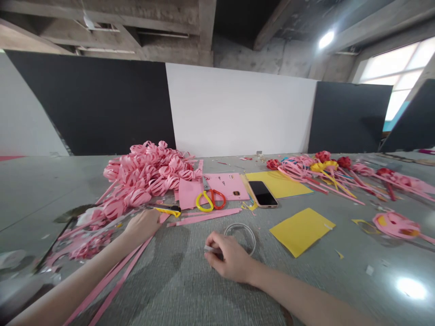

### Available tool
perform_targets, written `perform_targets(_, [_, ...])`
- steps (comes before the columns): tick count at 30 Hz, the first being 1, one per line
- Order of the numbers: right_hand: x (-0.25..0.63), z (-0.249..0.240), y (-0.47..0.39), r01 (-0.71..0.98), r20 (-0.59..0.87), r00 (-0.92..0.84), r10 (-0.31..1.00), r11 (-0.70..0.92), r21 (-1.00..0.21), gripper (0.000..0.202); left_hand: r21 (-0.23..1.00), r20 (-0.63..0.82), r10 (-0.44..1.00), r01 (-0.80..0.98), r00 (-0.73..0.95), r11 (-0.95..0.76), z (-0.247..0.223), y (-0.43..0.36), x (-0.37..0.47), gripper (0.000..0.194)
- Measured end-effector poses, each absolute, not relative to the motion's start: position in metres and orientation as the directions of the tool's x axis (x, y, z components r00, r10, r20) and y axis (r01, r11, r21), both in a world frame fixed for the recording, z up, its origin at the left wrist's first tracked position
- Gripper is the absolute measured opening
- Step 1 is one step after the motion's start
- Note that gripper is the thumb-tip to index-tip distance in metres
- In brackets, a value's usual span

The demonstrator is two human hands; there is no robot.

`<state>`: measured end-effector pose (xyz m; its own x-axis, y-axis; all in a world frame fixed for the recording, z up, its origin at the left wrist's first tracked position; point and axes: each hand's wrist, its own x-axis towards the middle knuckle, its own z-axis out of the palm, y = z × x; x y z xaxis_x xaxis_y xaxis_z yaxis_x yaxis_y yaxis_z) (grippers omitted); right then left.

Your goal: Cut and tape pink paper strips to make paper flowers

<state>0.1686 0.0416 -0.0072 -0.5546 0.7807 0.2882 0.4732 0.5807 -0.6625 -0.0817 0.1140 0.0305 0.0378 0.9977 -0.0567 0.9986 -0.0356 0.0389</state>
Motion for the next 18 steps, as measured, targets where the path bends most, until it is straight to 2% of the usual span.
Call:
perform_targets(12, [0.169, -0.006, 0.042, 0.48, 0.297, -0.552, 0.779, 0.589, -0.65, 0.008, 0.005, 0.014, 1.0, 1.0, 0.026, -0.027, 0.025, 0.114, -0.079, 0.022])
perform_targets(18, [0.169, -0.007, 0.042, 0.49, 0.311, -0.555, 0.772, 0.605, -0.627, 0.007, 0.068, 0.02, 1.0, 0.998, -0.014, 0.013, 0.039, 0.106, -0.074, 0.028])
